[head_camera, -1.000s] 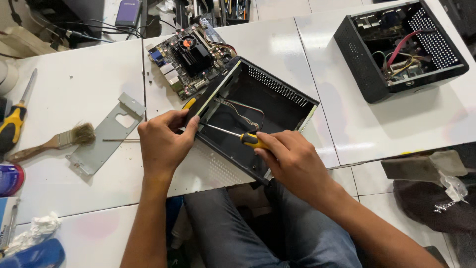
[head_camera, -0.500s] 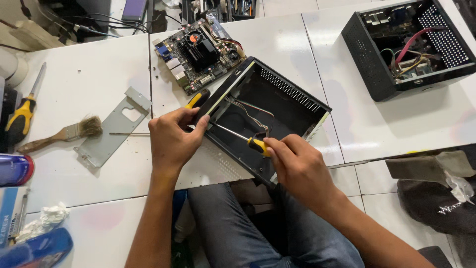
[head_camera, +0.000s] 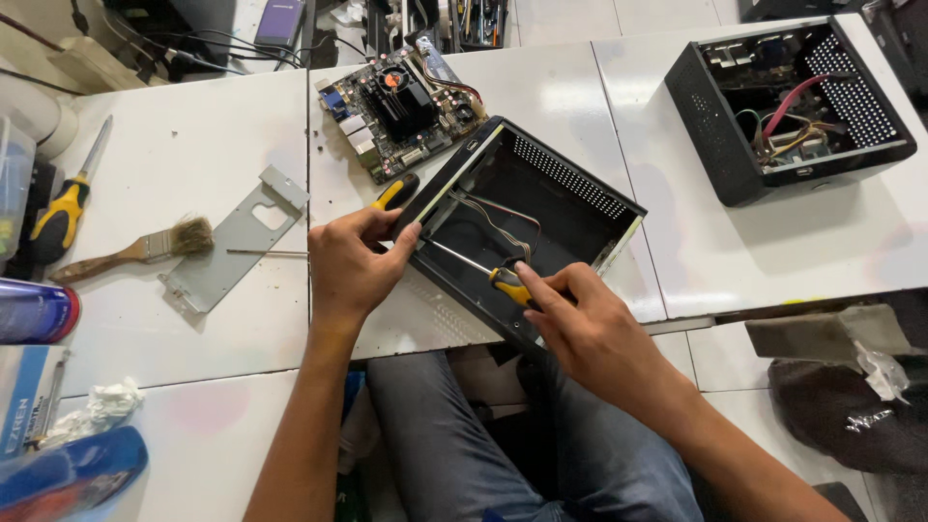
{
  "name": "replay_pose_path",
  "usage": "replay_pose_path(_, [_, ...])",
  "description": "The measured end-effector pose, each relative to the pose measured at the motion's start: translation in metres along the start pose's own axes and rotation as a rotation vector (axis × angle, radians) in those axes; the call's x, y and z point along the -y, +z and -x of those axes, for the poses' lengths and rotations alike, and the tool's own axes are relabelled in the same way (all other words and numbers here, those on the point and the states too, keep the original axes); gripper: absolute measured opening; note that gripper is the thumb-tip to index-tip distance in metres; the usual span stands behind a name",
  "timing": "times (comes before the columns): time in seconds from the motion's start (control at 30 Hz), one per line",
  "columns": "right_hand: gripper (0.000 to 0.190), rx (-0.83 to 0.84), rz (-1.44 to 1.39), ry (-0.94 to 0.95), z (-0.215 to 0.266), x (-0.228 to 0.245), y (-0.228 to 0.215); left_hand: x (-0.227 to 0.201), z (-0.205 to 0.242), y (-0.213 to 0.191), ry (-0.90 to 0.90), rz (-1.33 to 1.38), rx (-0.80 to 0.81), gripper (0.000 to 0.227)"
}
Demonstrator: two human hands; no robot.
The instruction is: The person secures a motherboard into a computer case using a screwdriver and screws. They then connect various internal cables to the motherboard, including power and front panel connectors.
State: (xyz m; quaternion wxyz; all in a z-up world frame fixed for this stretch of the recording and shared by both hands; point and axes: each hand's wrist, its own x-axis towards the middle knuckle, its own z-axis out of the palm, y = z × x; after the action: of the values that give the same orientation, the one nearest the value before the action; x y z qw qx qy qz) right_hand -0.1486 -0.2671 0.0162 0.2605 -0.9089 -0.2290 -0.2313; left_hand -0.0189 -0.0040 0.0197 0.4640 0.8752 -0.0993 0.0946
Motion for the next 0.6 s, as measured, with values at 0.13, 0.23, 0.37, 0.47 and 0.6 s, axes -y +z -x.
replay_pose_path(0.13, [0.04,-0.048,0.059,0.02,-0.001,-0.005,0.004,-0.002,0.001,-0.001,-0.001,0.032,-0.002,0.03])
replay_pose_path(0.23, [0.044,-0.051,0.011,0.037,-0.002,-0.002,0.0,0.0,0.0,-0.001,-0.012,0.052,-0.015,0.031])
replay_pose_path(0.37, [0.045,-0.07,-0.164,0.006,-0.005,-0.006,-0.003,0.009,0.003,0.006,-0.003,0.084,-0.038,0.032])
replay_pose_path(0.47, [0.041,-0.168,-0.108,0.003,-0.006,-0.008,-0.004,0.015,0.004,0.011,0.019,0.111,-0.059,0.031])
replay_pose_path(0.6, [0.037,-0.173,-0.091,0.031,-0.001,-0.016,0.01,0.02,0.004,0.017,0.052,0.146,-0.067,0.031])
